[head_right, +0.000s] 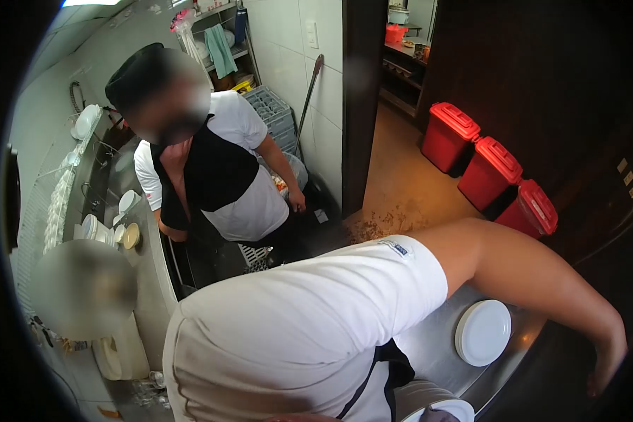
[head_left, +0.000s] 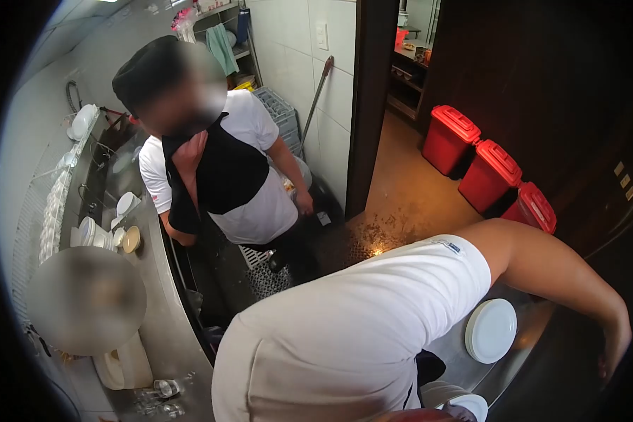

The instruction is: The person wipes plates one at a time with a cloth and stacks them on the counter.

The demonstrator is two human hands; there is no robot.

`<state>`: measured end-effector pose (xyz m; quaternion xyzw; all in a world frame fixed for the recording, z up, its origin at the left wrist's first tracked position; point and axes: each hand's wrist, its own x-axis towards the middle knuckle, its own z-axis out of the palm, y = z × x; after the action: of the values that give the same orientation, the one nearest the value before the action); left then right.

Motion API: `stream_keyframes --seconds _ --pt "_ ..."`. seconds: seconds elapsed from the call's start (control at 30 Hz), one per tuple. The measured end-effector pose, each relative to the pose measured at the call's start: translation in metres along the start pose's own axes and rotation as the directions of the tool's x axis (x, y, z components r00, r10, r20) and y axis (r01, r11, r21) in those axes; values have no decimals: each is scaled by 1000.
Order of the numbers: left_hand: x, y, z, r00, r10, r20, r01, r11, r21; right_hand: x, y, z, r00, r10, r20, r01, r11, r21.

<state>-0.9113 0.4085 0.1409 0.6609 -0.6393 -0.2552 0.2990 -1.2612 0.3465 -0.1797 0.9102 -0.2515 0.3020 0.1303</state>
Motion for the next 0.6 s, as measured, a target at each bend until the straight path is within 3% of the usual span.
stream_keyframes --seconds 0.13,0.23,0.3,0.4,0.57,0.6 --pt "27 -10 2 1000 31 3 -31 999 -15 -3 14 20 1000 -12 29 13 998 -56" --pt "-18 19 10 994 60 -92 -54 996 73 7 -9 -5 997 24 67 -24 1000 -10" --pt "-65 24 26 958 241 -153 -244 970 0 11 -17 -16 994 58 91 -61 998 35" --pt "-78 25 44 983 175 -64 -173 984 33 -1 -2 -3 1000 18 24 -18 1000 15" --pt "-23 -4 36 993 112 -41 -109 992 59 1 -6 -16 989 59 132 -67 996 56" --pt "-22 -6 34 991 123 -54 -120 991 54 1 -7 -20 999 12 38 -14 998 59"
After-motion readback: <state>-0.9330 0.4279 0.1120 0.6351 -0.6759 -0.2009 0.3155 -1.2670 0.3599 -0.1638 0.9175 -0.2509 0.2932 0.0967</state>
